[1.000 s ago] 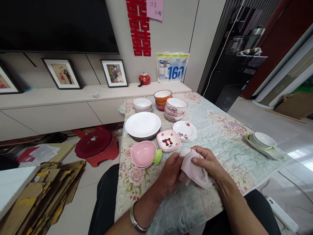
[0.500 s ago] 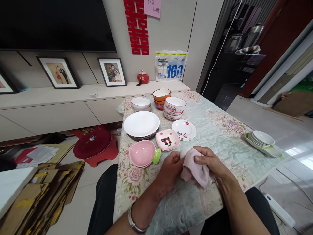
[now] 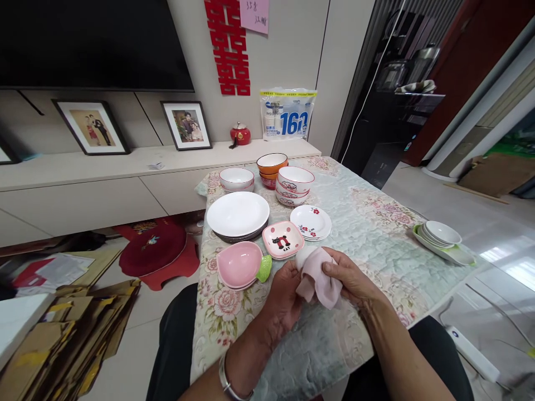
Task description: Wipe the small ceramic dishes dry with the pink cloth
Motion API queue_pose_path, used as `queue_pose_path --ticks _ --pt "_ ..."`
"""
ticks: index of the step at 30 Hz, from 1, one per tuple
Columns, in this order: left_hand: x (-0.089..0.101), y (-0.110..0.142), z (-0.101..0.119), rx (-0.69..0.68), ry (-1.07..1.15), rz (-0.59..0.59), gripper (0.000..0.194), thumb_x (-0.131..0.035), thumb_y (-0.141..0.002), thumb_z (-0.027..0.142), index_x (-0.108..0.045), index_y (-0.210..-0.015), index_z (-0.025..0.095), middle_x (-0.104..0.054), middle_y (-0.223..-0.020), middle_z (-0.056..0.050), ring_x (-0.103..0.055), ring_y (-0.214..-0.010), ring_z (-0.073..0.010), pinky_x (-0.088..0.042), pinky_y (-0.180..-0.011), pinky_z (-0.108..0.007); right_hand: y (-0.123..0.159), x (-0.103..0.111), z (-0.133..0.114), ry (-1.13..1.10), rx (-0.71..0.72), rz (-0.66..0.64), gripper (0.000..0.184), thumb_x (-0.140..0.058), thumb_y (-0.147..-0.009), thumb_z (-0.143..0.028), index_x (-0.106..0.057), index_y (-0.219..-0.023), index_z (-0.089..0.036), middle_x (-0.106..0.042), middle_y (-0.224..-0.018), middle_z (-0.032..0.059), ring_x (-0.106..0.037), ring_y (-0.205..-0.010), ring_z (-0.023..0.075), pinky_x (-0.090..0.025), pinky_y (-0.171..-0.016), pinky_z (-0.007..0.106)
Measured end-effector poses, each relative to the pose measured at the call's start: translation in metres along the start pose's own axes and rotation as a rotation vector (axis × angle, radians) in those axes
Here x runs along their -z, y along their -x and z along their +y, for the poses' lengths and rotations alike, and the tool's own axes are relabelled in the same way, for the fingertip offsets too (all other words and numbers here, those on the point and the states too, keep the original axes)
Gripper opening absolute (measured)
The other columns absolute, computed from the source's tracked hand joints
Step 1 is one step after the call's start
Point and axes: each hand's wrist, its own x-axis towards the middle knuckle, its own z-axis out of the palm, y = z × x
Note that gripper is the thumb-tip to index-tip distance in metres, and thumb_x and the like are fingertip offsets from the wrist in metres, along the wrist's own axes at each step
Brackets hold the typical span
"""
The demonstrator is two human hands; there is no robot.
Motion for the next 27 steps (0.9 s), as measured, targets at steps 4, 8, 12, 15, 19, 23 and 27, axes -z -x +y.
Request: queue_pose_path --ticks 4,8,12,15,19,23,27 --pt "0.0013 -0.0005 0.0008 0.055 0.012 -0.011 0.038 -0.087 -0.061 0.038 -0.066 -0.08 0.013 -0.06 -0.061 0.001 -0.047 -0.049 -0.0082 -0.034 -0.046 -0.022 0.0024 0.0006 -0.0014 0.052 0.021 0.02 0.044 -0.085 -0.069 -0.045 -0.067 -0.095 -0.015 -0.07 -0.075 0.0027 -0.062 -0.06 0.0131 -0.046 -0.054 0.021" --pt "0.0023 0.0029 0.005 0.017 -0.043 0.091 0.042 -0.091 -0.052 0.027 -0.065 -0.083 0.015 -0.067 -0.068 -0.001 -0.057 -0.056 -0.012 -0.043 -0.053 -0.024 0.0026 0.0031 -0.0019 0.077 -0.025 0.027 0.041 -0.084 -0.07 -0.045 -0.066 -0.09 -0.014 -0.069 -0.071 0.0028 -0.061 -0.056 0.0129 -0.044 -0.051 0.021" --pt "0.0021 0.0055 0.0066 -0.028 -0.044 0.067 0.04 -0.09 -0.055 0.026 -0.065 -0.085 0.015 -0.07 -0.074 -0.002 -0.06 -0.06 -0.0131 -0.045 -0.057 -0.024 0.0037 0.005 -0.0017 0.075 -0.023 0.007 0.04 -0.082 -0.073 -0.047 -0.067 -0.092 -0.014 -0.068 -0.072 0.002 -0.059 -0.057 0.012 -0.044 -0.053 0.021" --pt "0.002 0.0043 0.006 -0.006 -0.014 0.045 0.036 -0.088 -0.06 0.029 -0.067 -0.084 0.014 -0.067 -0.069 -0.001 -0.057 -0.058 -0.0114 -0.043 -0.055 -0.023 0.0064 0.0043 -0.0026 0.138 0.0 -0.036 0.041 -0.08 -0.075 -0.045 -0.066 -0.101 -0.017 -0.069 -0.081 0.0026 -0.062 -0.066 0.0143 -0.046 -0.058 0.022" --pt "0.0027 0.0007 0.0049 0.042 0.047 -0.003 0.031 -0.084 -0.067 0.033 -0.069 -0.085 0.012 -0.067 -0.072 -0.003 -0.055 -0.06 -0.0103 -0.044 -0.057 -0.023 0.0082 0.0031 -0.0046 0.257 0.046 -0.055 0.046 -0.081 -0.073 -0.043 -0.064 -0.109 -0.018 -0.069 -0.088 0.0031 -0.062 -0.073 0.0165 -0.046 -0.061 0.024" --pt "0.0029 0.0009 0.0058 0.079 0.05 -0.008 0.031 -0.084 -0.066 0.034 -0.069 -0.082 0.012 -0.066 -0.07 -0.002 -0.055 -0.058 -0.0103 -0.044 -0.058 -0.024 0.0063 0.0026 -0.0035 0.243 0.031 -0.009 0.042 -0.083 -0.07 -0.044 -0.065 -0.098 -0.017 -0.068 -0.079 0.0013 -0.06 -0.066 0.0155 -0.045 -0.057 0.023" --pt "0.0035 0.0036 0.0063 0.034 -0.014 0.037 0.038 -0.09 -0.056 0.028 -0.066 -0.082 0.015 -0.066 -0.068 0.0 -0.056 -0.056 -0.0113 -0.044 -0.057 -0.025 0.0034 0.0028 0.0002 0.201 0.043 0.026 0.04 -0.078 -0.075 -0.051 -0.067 -0.088 -0.015 -0.065 -0.071 0.0019 -0.056 -0.058 0.0133 -0.041 -0.053 0.023"
